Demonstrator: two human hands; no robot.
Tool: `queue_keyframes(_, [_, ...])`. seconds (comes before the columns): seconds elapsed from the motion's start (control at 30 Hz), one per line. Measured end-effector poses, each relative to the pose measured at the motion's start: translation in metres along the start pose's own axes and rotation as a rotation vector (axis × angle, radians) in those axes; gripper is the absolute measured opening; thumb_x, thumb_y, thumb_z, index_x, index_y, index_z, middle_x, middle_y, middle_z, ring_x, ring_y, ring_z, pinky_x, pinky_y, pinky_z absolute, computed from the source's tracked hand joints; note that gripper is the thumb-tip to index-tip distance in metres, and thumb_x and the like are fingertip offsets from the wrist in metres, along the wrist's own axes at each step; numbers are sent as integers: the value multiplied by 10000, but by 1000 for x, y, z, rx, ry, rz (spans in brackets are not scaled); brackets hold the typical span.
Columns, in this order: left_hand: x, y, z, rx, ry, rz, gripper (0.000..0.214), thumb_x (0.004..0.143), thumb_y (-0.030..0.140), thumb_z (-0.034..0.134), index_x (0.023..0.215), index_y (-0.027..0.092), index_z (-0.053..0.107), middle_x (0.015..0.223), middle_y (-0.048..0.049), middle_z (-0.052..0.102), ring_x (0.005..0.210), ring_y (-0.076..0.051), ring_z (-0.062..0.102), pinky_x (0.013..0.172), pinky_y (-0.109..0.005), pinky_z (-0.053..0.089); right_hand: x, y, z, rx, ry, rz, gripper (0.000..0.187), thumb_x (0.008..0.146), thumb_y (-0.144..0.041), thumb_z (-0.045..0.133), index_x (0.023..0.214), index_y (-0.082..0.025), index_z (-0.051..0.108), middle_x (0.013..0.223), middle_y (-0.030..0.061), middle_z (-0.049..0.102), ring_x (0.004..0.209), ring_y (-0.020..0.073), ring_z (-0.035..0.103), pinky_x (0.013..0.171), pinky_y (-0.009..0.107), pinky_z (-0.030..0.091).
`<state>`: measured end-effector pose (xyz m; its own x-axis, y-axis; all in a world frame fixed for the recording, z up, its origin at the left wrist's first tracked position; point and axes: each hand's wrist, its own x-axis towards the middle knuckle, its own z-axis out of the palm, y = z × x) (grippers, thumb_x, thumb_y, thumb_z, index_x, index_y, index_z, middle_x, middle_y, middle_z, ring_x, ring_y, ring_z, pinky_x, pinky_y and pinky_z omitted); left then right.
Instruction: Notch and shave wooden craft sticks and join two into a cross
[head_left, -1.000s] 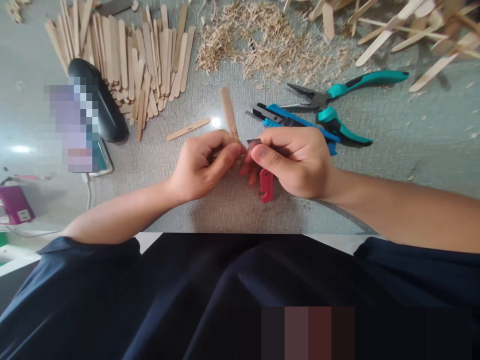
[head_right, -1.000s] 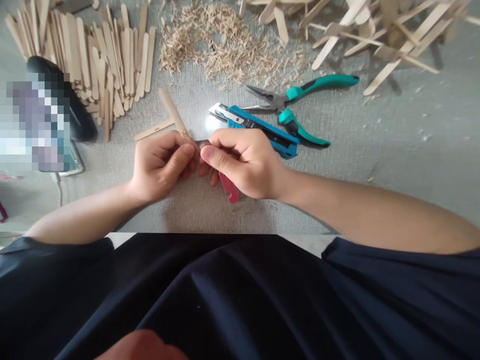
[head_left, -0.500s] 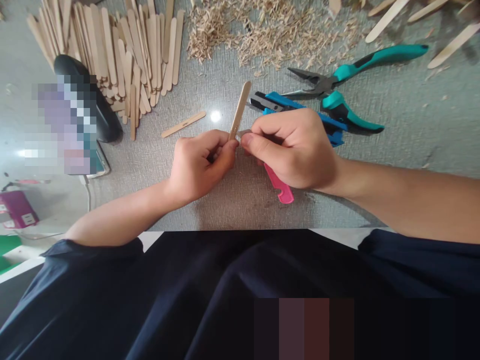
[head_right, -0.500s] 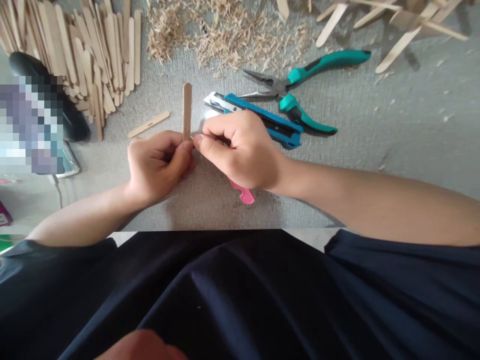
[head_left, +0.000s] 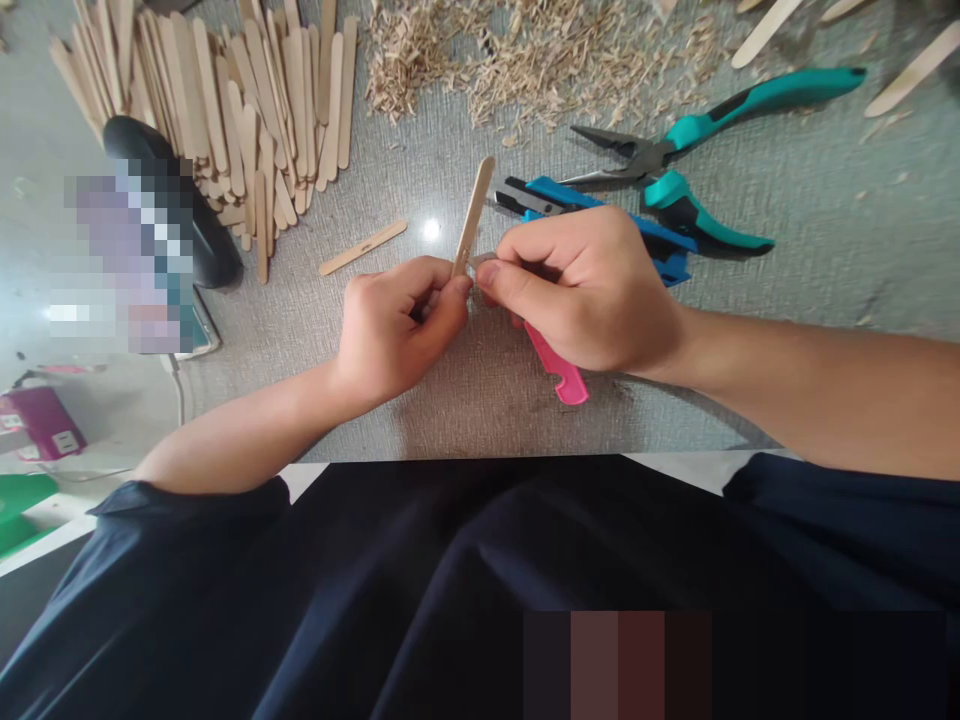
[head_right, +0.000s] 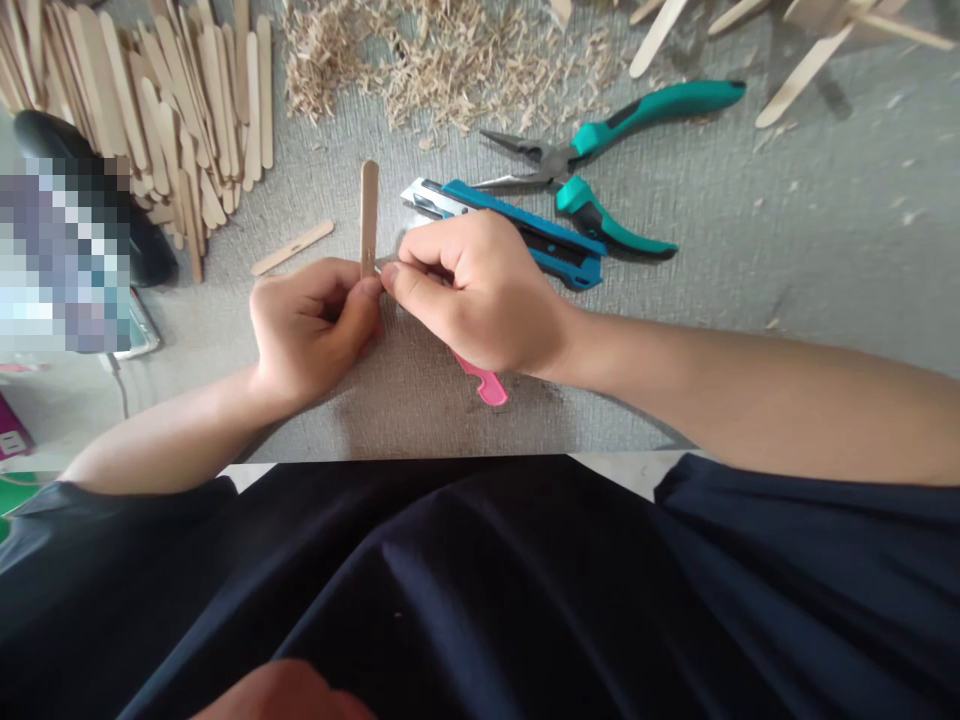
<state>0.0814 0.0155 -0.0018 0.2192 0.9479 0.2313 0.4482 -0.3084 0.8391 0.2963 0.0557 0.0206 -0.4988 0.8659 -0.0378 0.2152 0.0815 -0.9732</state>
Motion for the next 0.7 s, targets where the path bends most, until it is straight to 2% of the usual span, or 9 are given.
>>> queue_keyframes(0.27, [-2, -2, -1, 8, -2, -24, 283, 1139, 283, 673, 859, 245, 657, 605, 70, 561, 533, -80, 465, 543, -292, 370, 0, 1, -1, -14, -14, -2, 514, 1082, -150, 685, 626, -242, 465, 593, -44, 473, 608, 131, 398, 640, 394, 263])
queue_keyframes(0.5, [-1, 0, -2, 57, -14, -62, 375, 1168, 431, 647, 844, 243, 667, 614, 47, 546, 551, -91, 443, 532, -290, 374, 1, -2, -1, -33, -14, 56, 511, 1088, -222, 686, 616, -258, 495, 593, -21, 500, 619, 153, 409, 605, 389, 289])
queue_keyframes(0.7, [0, 1, -2, 49, -17, -83, 398, 1165, 450, 649, 828, 238, 647, 632, 39, 547, 555, -93, 431, 531, -297, 360, 2, 1, -2, -5, -29, 41, 531, 1082, -243, 721, 618, -255, 462, 591, -23, 508, 610, 150, 415, 622, 402, 279])
